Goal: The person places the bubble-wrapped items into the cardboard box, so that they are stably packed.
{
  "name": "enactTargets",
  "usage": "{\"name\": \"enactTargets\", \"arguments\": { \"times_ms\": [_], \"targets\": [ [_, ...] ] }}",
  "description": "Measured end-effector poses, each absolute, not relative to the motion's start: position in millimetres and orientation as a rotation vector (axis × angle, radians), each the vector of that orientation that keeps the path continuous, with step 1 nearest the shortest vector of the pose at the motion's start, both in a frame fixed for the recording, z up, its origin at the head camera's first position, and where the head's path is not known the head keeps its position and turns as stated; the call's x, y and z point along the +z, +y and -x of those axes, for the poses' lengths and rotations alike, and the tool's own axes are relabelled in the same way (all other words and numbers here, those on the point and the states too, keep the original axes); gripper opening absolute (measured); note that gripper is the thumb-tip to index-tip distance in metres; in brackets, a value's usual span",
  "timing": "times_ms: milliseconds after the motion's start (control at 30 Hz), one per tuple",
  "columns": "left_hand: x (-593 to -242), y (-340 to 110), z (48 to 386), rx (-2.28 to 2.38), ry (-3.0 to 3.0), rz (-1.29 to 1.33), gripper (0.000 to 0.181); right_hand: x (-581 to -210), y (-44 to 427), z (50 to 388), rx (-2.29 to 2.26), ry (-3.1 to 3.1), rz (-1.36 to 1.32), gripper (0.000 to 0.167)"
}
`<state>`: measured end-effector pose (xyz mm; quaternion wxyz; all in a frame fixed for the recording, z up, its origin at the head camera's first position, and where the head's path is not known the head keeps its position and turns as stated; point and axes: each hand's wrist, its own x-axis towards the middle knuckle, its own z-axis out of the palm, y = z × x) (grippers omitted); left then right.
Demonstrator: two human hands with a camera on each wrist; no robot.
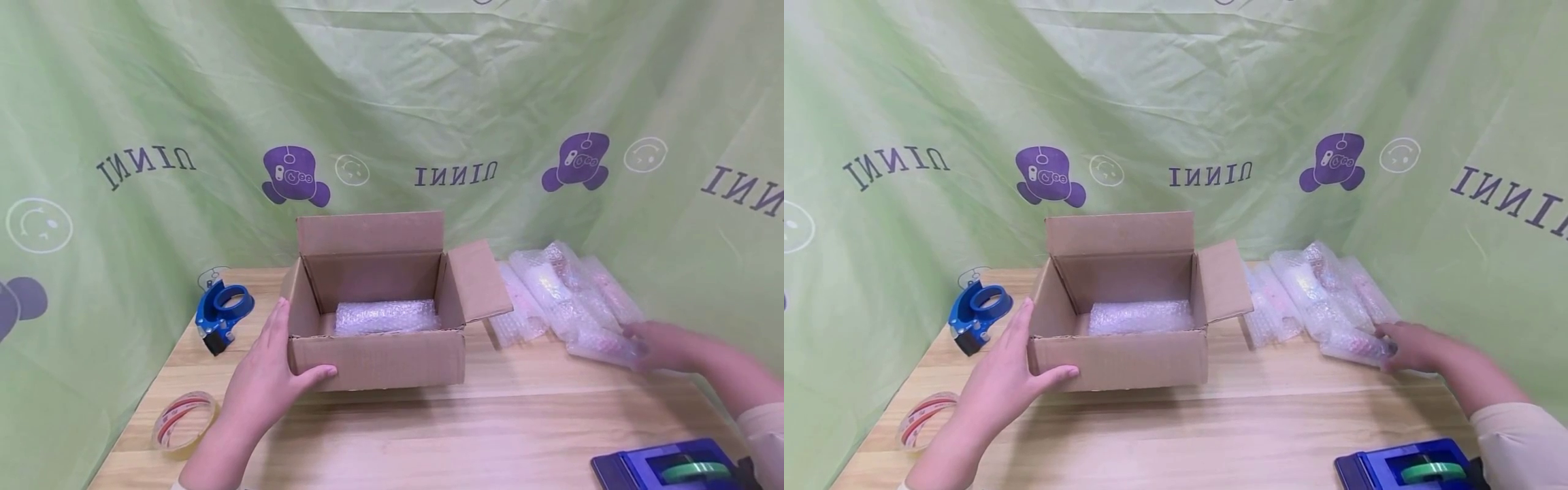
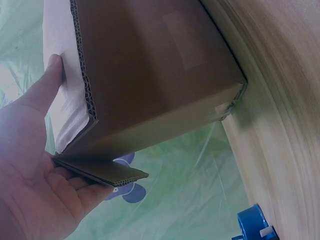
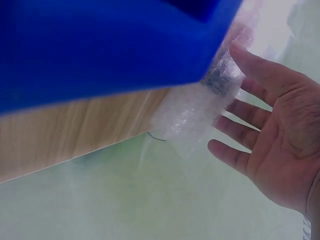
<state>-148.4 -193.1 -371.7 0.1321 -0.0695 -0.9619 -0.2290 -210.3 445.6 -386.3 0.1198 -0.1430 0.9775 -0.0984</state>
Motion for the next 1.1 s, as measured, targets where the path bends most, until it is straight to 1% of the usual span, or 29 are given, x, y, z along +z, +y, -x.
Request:
{"name": "enactTargets", "arguments": {
  "times_ms": [133, 267, 367, 567, 733, 867, 1100],
  "targets": [
    [-372, -193, 148, -0.665, -2.789, 0.202, 0.128, -388, 448, 213, -0.242, 2.870, 0.430, 0.066],
    [-372, -194, 148, -0.661, -2.786, 0.203, 0.128, -388, 448, 215, -0.238, 2.863, 0.432, 0.058],
    [-372, -194, 149, -0.660, -2.787, 0.205, 0.128, -388, 449, 215, -0.257, 2.856, 0.432, 0.055],
    [-372, -194, 149, -0.661, -2.793, 0.203, 0.128, -386, 450, 215, -0.255, 2.838, 0.474, 0.042],
    [-372, -194, 149, -0.663, -2.791, 0.202, 0.128, -379, 452, 213, -0.253, 2.849, 0.496, 0.043],
    [-372, -194, 149, -0.659, -2.789, 0.199, 0.128, -369, 449, 211, -0.256, 2.858, 0.484, 0.037],
    [-372, -194, 149, -0.653, -2.808, 0.188, 0.129, -354, 444, 207, -0.287, 2.862, 0.506, 0.047]
  ]
}}
